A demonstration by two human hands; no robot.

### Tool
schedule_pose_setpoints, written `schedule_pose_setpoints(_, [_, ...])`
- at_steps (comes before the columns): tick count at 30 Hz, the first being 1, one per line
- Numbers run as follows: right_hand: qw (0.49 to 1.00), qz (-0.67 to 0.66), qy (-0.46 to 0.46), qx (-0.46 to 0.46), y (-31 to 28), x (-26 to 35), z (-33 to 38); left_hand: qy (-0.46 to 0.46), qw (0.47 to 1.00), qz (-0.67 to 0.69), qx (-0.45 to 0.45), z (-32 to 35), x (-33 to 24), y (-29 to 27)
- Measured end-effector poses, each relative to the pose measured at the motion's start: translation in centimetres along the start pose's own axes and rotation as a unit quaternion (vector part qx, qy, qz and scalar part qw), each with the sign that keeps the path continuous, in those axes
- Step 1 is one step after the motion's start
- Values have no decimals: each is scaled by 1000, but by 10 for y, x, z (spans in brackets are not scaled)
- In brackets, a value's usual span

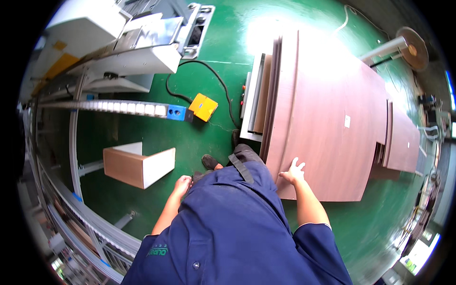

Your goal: The person feeds wooden boards into an edge banding machine, stacks the processed boards onto a cart, and pushes the cart across the workshop.

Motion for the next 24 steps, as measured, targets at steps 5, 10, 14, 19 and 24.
schedule_pose_setpoints(5, [1000,-19,16,-7,-1,-22,-10,-35,999,-14,22,-18,-26,5])
schedule_pose_setpoints(10, [1000,-19,23,-4,3,-34,-14,-18,999,-48,18,-48,-31,14])
schedule_pose_setpoints(14, [999,-32,39,0,3,-45,-19,2,998,-43,41,-56,-36,40])
schedule_pose_setpoints(19, [998,-46,52,-4,-5,-53,-24,-22,994,59,84,-71,-36,66])
schedule_pose_setpoints(24, [995,-59,80,24,-1,-66,-38,99,975,-157,120,-46,-122,79])
Point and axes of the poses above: each hand's wrist, its own z-axis away from the middle knuckle, its own y-axis out of the palm, x = y × z, the point moved 7 cm from there along -z, towards the middle knuckle, and after that the axes turned 11 degrees about -x, right-handed, at the moved point
